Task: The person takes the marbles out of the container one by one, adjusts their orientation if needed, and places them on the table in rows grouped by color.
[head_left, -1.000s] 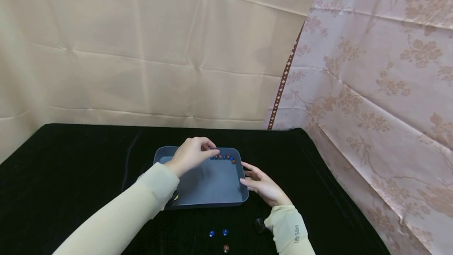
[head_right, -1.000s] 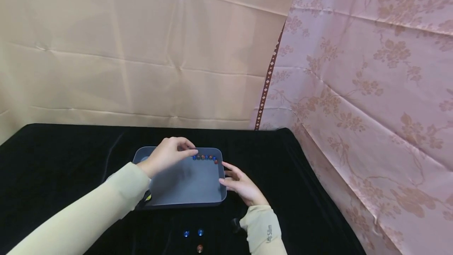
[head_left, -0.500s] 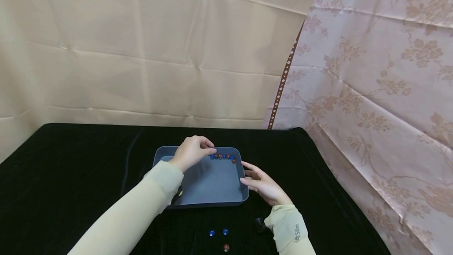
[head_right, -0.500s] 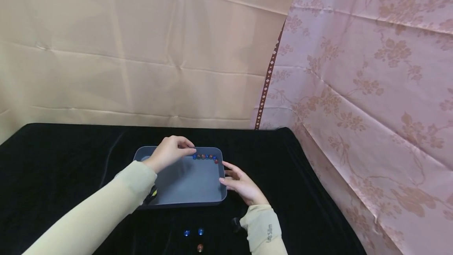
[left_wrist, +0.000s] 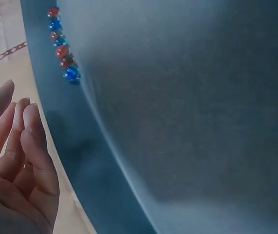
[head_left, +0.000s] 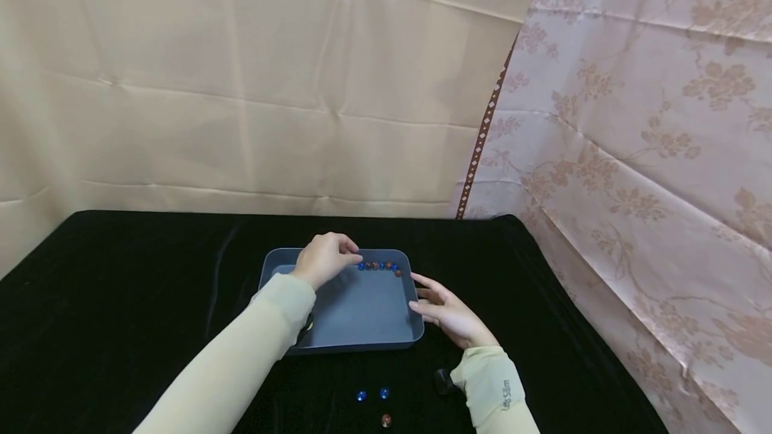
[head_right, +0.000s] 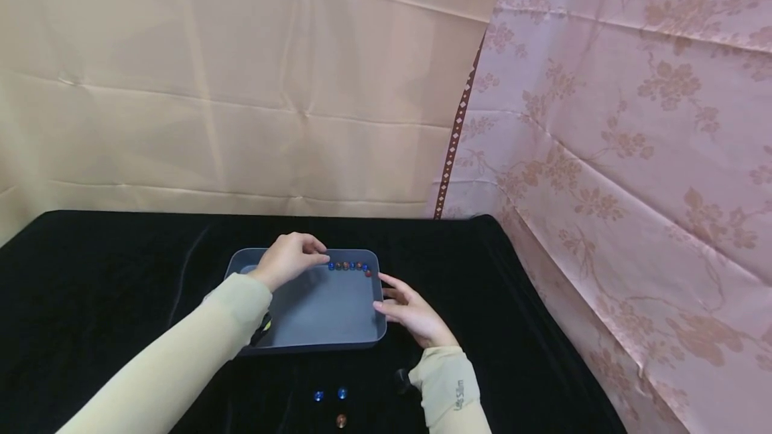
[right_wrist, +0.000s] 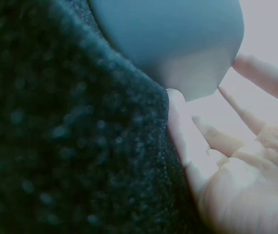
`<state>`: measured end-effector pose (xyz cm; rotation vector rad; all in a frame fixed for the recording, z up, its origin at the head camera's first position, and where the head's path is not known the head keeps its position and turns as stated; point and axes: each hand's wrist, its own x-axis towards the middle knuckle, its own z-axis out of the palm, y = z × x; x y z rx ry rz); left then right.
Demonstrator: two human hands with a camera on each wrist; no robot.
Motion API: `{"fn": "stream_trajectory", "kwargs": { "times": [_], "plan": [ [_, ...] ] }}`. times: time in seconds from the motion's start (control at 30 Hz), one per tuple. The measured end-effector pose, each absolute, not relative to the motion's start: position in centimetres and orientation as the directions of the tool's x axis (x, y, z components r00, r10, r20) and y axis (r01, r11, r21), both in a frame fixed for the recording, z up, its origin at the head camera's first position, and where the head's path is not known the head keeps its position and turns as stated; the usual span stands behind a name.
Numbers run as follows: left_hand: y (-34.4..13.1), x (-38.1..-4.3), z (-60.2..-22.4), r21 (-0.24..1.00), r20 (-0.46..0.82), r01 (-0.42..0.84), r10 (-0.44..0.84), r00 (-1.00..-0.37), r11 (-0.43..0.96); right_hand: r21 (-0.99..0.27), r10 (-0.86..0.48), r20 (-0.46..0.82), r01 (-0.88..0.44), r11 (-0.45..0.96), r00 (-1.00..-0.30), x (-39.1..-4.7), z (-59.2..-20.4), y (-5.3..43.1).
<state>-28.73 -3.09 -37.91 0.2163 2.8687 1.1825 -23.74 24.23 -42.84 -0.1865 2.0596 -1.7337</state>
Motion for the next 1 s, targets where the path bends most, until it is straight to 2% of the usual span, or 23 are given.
{"fn": "stream_trajectory", "kwargs": {
  "times": [1.0],
  "plan": [
    [-1.7,-29.2,-40.1,0.613,-0.042,0.104,0.163,-0.986,0.783,-0.965,-0.394,-0.23,0.155,0.213,-0.89,-23.8,-42.9,24.4]
  ]
}}
